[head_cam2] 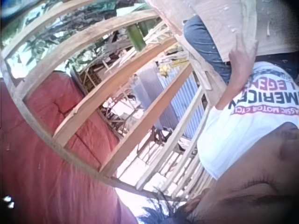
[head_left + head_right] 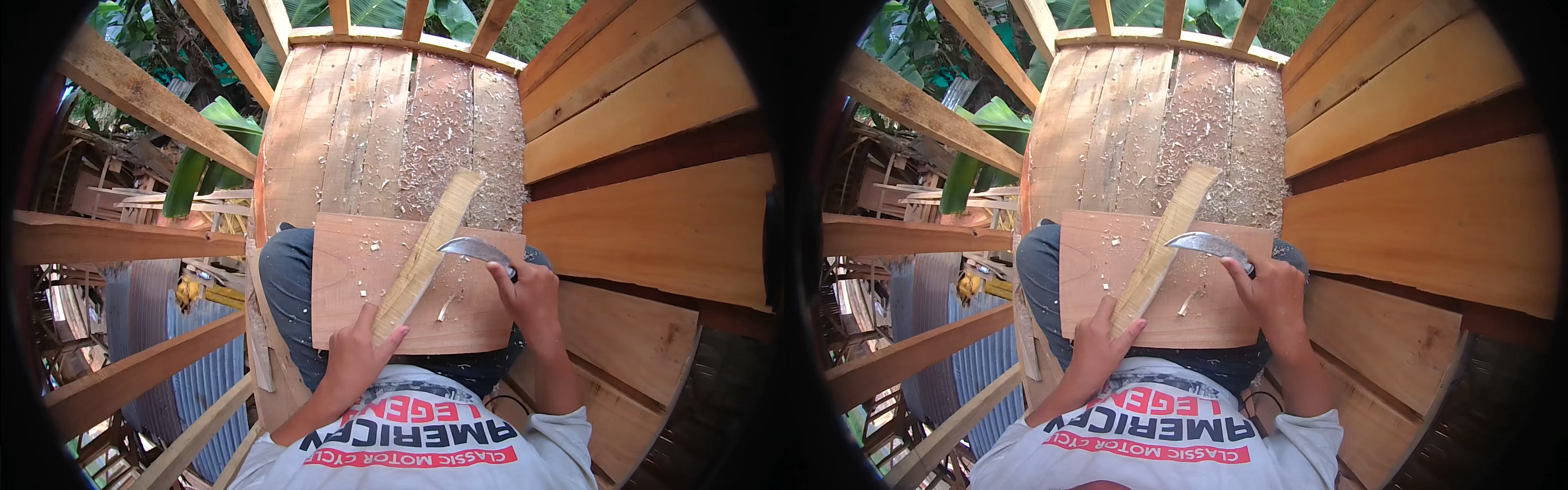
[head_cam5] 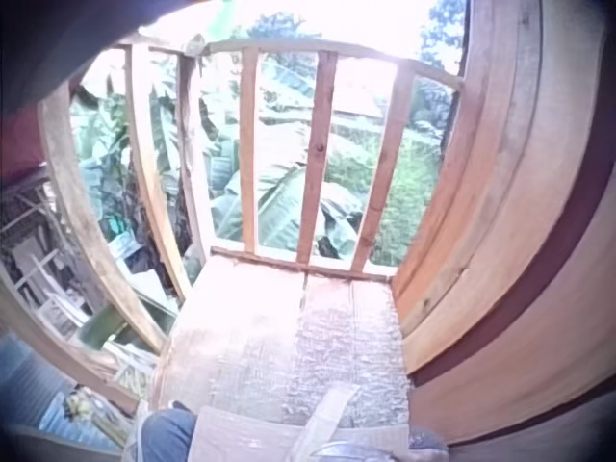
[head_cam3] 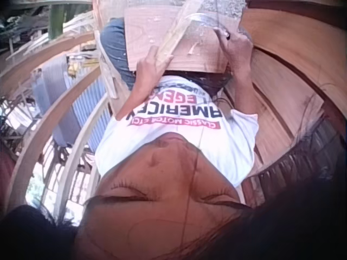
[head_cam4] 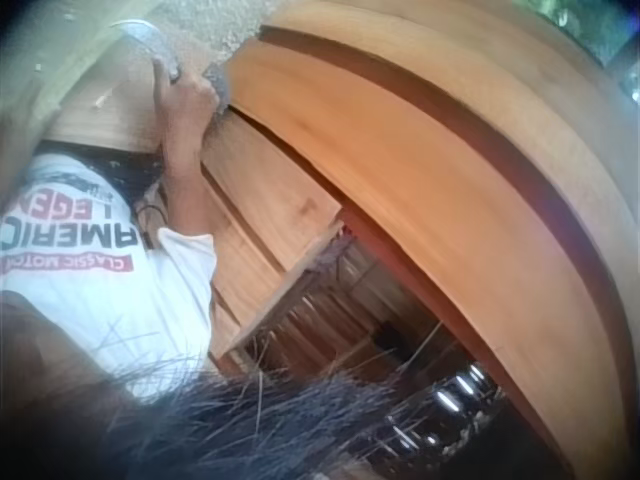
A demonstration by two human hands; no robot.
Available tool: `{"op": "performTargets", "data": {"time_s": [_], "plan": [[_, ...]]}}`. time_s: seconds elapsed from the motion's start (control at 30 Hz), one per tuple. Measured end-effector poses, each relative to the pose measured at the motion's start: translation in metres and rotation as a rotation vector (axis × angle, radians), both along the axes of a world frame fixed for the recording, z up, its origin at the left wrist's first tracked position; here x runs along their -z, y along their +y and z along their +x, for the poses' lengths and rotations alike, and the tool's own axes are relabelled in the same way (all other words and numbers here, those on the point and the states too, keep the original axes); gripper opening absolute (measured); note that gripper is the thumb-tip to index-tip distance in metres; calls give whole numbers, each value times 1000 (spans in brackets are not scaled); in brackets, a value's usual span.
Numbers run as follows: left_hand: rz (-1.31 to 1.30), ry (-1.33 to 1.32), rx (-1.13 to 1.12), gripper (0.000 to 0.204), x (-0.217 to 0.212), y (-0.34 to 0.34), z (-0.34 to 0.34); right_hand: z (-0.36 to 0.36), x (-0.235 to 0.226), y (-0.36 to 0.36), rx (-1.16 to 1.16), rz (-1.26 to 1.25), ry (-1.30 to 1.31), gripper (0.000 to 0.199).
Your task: The person sits on the floor of a wooden structure and uses a curved knife to shave and shape a long piece of wood. They repeatedly scrape the surface of the wood, removing thin shavings and refining its shape.
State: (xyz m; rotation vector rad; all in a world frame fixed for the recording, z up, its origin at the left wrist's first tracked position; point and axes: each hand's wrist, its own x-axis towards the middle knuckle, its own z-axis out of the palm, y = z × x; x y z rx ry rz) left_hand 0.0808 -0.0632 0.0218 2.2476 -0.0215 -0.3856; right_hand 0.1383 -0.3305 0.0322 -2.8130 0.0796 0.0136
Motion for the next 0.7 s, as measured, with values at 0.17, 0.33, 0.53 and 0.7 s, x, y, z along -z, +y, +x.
{"op": "performTargets", "data": {"time_s": [0.17, 0.33, 0.53, 0.7], "plan": [[-6, 13, -5, 45, 4, 1, -2, 4, 17, 21, -87, -13, 70, 53], [-22, 2, -24, 44, 4, 3, -4, 16, 18, 20, -86, -41, 80, 54], [0, -21, -19, 43, 2, 1, 0, 25, 23, 17, -91, -85, 6, 54], [-46, -59, -26, 42, 6, 1, 0, 26, 29, 14, -88, -116, -17, 59]]}}
